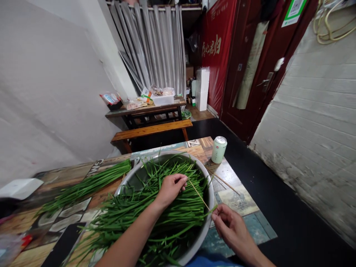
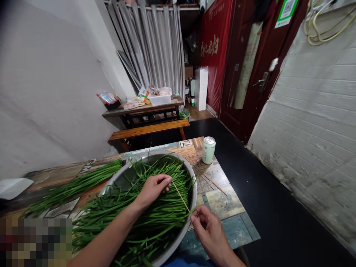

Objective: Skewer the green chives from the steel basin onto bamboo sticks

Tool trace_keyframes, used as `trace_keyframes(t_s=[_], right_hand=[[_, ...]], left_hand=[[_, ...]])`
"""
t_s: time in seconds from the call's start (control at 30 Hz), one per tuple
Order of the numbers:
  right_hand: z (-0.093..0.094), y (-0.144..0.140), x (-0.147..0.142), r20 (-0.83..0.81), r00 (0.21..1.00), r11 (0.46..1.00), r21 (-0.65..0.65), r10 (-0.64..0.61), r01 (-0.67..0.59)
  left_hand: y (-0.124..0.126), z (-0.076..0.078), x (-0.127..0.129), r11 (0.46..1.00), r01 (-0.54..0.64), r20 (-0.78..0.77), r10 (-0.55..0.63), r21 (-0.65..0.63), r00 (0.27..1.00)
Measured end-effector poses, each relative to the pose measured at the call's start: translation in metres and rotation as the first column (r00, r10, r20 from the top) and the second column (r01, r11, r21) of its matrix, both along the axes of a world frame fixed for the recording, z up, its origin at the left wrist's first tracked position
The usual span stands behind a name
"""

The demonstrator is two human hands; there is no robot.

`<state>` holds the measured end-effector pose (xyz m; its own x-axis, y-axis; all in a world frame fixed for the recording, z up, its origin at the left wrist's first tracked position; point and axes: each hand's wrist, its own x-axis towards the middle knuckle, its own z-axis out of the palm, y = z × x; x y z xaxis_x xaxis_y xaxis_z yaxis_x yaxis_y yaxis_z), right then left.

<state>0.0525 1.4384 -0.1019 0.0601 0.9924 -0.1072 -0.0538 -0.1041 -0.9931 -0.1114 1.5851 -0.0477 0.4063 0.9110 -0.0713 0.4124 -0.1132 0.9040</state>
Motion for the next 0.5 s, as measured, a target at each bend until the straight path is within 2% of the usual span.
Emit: trace_keyframes(t_s=[0.13, 0.23, 0.4, 0.5], right_hand=[[-0.007, 0.002, 0.000, 0.006, 1.000, 1.000, 0.010, -0.006, 0.006], [-0.011, 0.003, 0.000, -0.002, 1.000, 1.000, 0.013, -0.004, 0.004], [-0.012, 0.004, 0.000, -0.005, 1.000, 1.000, 0.003, -0.001, 0.001], [-0.012, 0.004, 0.001, 0.005, 1.000, 1.000, -0.003, -0.003, 0.003]], left_hand=[[0.001, -0.003, -0.002, 0.984, 0.003, 0.084, 0.012, -0.180, 0.996], [0.002, -0.003, -0.004, 0.967, 0.046, 0.112, -0.018, -0.252, 0.994], [0.004, 0.000, -0.006, 0.974, 0.082, 0.100, -0.062, -0.211, 0.993], [0.004, 0.015, -0.013, 0.993, 0.109, 0.014, -0.109, -0.052, 0.994]])
